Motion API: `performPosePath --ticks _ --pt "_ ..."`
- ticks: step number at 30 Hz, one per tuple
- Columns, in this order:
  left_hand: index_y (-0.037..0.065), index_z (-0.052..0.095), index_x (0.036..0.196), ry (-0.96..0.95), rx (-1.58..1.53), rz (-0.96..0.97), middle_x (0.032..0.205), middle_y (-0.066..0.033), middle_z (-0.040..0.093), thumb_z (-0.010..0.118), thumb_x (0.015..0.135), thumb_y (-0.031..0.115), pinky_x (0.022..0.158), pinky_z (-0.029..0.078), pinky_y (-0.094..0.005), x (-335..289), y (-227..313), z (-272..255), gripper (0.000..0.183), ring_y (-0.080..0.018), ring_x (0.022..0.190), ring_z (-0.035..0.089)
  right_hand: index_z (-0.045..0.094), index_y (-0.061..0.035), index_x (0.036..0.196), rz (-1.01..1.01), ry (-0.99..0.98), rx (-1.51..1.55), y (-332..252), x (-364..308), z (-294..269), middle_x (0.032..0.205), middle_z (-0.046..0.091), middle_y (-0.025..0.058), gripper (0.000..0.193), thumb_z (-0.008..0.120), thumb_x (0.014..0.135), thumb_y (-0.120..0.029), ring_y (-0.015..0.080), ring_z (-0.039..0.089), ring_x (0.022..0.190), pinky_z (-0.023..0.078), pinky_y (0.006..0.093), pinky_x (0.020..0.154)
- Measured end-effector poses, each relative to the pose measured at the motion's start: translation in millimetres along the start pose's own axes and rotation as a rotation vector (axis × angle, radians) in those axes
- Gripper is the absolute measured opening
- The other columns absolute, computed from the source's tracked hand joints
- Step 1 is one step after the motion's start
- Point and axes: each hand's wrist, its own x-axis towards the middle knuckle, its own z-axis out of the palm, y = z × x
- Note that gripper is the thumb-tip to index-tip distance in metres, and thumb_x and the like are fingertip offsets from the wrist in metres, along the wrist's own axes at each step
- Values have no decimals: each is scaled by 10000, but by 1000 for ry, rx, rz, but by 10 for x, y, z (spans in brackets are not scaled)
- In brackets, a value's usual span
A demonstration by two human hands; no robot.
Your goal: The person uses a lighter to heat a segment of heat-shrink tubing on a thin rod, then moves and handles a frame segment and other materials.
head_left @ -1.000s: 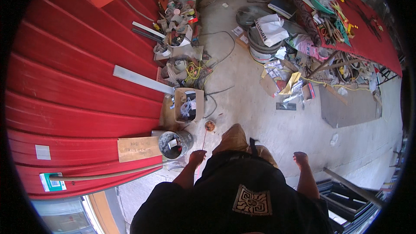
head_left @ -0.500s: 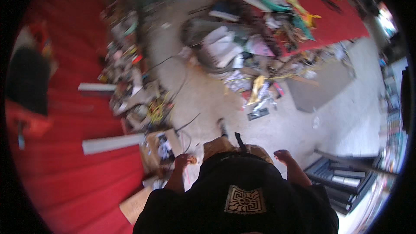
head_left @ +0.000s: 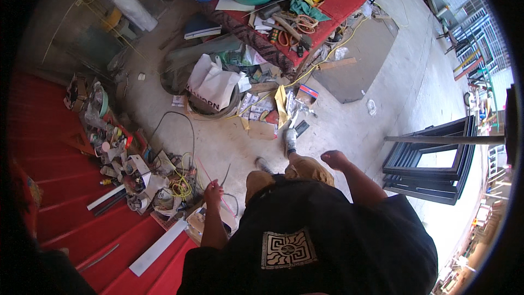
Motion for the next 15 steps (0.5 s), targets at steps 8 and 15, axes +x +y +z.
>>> performPosePath --ticks 8,15 --pt "77 653 1199 37 102 -190 791 -91 664 680 985 360 547 525 -291 -564 -360 300 356 -173 610 626 706 -81 1215 -186 385 100 -632 979 -1174 1100 731 230 391 633 953 -362 404 702 1048 560 465 919" --pt "71 683 1237 68 -121 -123 859 -89 682 633 1027 321 606 540 -292 -740 -140 636 330 -168 679 636 682 -75 1219 -318 636 273 -1812 1697 -2424 1099 715 229 374 633 906 -272 420 683 1059 542 500 920"
